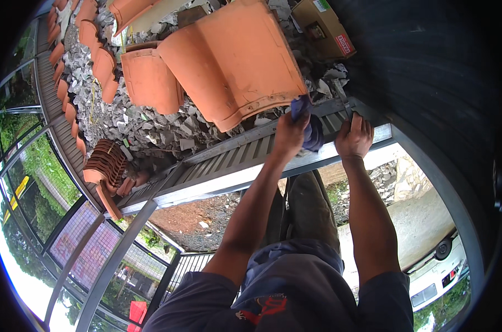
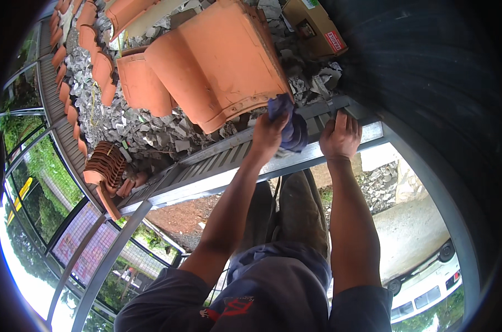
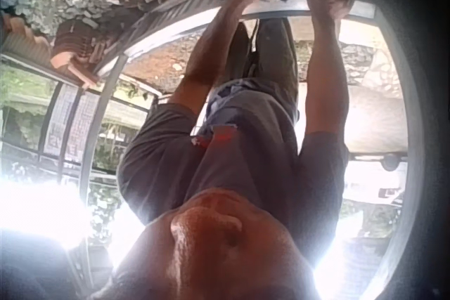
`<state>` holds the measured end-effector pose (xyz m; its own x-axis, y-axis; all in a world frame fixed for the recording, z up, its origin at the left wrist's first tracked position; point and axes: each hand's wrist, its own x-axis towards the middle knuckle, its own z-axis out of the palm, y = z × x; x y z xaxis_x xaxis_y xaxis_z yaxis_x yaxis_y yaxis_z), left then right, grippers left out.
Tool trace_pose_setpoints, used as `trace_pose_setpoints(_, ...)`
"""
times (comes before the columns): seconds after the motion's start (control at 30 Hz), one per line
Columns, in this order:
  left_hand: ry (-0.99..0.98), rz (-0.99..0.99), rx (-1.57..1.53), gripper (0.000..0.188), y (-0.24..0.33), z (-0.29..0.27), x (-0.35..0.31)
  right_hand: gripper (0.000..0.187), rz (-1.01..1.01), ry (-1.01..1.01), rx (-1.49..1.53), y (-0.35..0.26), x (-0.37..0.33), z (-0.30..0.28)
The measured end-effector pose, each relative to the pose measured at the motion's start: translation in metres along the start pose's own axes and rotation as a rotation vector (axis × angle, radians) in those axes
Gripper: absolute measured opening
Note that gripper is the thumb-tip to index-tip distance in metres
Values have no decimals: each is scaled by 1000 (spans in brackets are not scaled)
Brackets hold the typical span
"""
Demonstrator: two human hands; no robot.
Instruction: The person wipes and brushes several clay roof tiles one by one using a cloth and a brush while they are laid out in an outdoor workspace.
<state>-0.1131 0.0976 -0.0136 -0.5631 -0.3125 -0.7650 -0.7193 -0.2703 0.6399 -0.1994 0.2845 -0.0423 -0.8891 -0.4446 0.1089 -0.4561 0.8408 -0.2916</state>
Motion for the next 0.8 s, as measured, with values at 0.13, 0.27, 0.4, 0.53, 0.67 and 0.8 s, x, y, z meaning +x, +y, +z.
trace_pose_setpoints(0.13, 444, 166, -143, 30, 23, -95, 16, 31, -14, 29, -4, -2, 2, -1)
trace_pose_setpoints(0.27, 891, 725, 881, 37, 114, -215, 77, 25, -16, 35, 19, -3, 6, 0)
trace_pose_setpoints(0.4, 882, 1055, 1295, 39, 146, -244, 131, 24, -15, 30, 32, -10, 10, 6)
trace_pose_setpoints(0.53, 770, 918, 1256, 45, 57, -164, 101, 24, -28, 48, -21, 0, 6, 1)
trace_pose_setpoints(0.67, 417, 686, 881, 44, -34, -80, 5, 26, 11, 36, 15, 0, 3, 4)
trace_pose_setpoints(0.8, 426, 293, 811, 26, -40, -98, -16, 25, -6, 49, 4, -3, 3, 6)
